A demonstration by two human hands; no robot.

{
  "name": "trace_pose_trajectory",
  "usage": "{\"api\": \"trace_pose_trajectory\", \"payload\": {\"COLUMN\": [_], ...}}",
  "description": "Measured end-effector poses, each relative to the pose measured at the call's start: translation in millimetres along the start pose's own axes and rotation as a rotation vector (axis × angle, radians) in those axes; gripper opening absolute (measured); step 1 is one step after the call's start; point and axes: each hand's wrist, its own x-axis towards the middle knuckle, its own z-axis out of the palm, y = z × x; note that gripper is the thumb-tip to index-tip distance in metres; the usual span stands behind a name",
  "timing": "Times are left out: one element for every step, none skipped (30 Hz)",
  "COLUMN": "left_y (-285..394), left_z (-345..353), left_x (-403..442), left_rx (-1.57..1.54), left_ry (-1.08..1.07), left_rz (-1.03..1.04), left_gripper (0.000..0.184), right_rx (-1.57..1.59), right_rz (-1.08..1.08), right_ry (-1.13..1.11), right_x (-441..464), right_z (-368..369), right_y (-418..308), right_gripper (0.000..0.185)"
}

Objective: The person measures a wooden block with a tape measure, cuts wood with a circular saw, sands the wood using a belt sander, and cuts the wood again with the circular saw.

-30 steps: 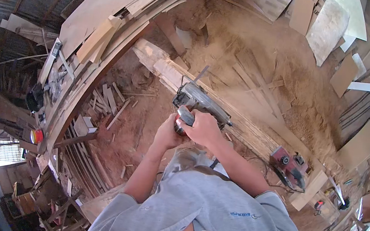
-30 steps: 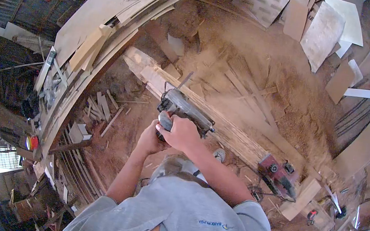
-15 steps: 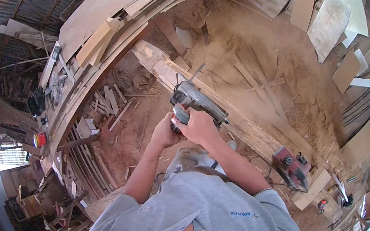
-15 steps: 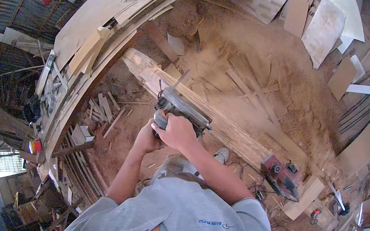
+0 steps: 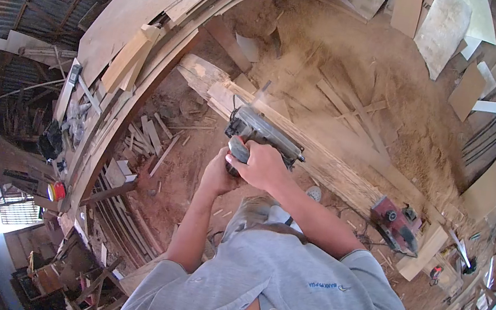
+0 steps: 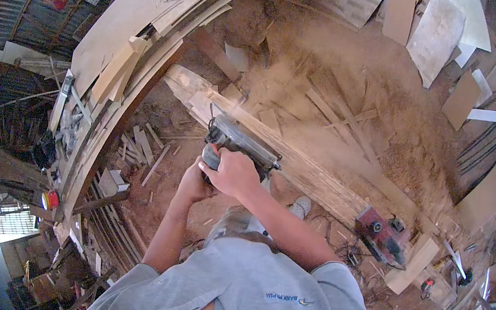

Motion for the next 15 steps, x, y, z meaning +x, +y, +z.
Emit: {"api": "trace_pose_trajectory", "payload": {"left_y": [0,-1,-3,-3,-3,0,-3,-6,-14,-20,-21,-22,-23,-24,-26], "left_z": [-1,-3,-4,-6,-8,-13,-13,-13,-10,-9,-10,-11,-12,-13,-14], "left_x": [1,2,3,4,5,5,7,8,12,14,15,16,17,18,20], "left_rx": [0.000,0.000,0.004,0.007,0.010,0.011,0.002,-0.007,-0.026,-0.031,-0.036,-0.026,-0.024,-0.021,-0.026], "left_ry": [0.003,0.007,0.014,0.016,0.017,0.011,0.015,0.018,0.029,0.034,0.040,0.041,0.042,0.043,0.044], "left_rz": [0.008,0.017,0.032,0.038,0.044,0.040,0.045,0.051,0.065,0.069,0.072,0.063,0.062,0.062,0.069], "left_gripper": [0.095,0.095,0.095,0.095,0.095,0.095,0.096,0.096,0.096,0.096,0.096,0.097,0.097,0.097,0.097], "right_rx": [-0.001,-0.002,-0.003,-0.008,-0.013,-0.019,-0.013,-0.007,-0.001,-0.001,-0.002,-0.002,0.003,0.008,0.013], "right_rz": [-0.001,-0.003,-0.004,-0.015,-0.026,-0.037,-0.033,-0.028,-0.023,-0.032,-0.040,-0.049,-0.054,-0.060,-0.066], "right_ry": [-0.001,-0.002,-0.002,0.007,0.016,0.023,0.021,0.017,0.014,0.019,0.023,0.028,0.036,0.044,0.052], "right_x": [1,3,4,6,9,12,13,14,15,17,19,20,22,23,24], "right_z": [-1,-2,-1,0,3,5,6,5,5,6,8,9,10,10,11], "right_y": [-2,-4,-5,-4,-4,-5,-4,-6,-8,-8,-8,-9,-10,-10,-11], "right_gripper": [0.068,0.069,0.069,0.069,0.069,0.069,0.069,0.070,0.070,0.070,0.070,0.070,0.069,0.069,0.069]}}
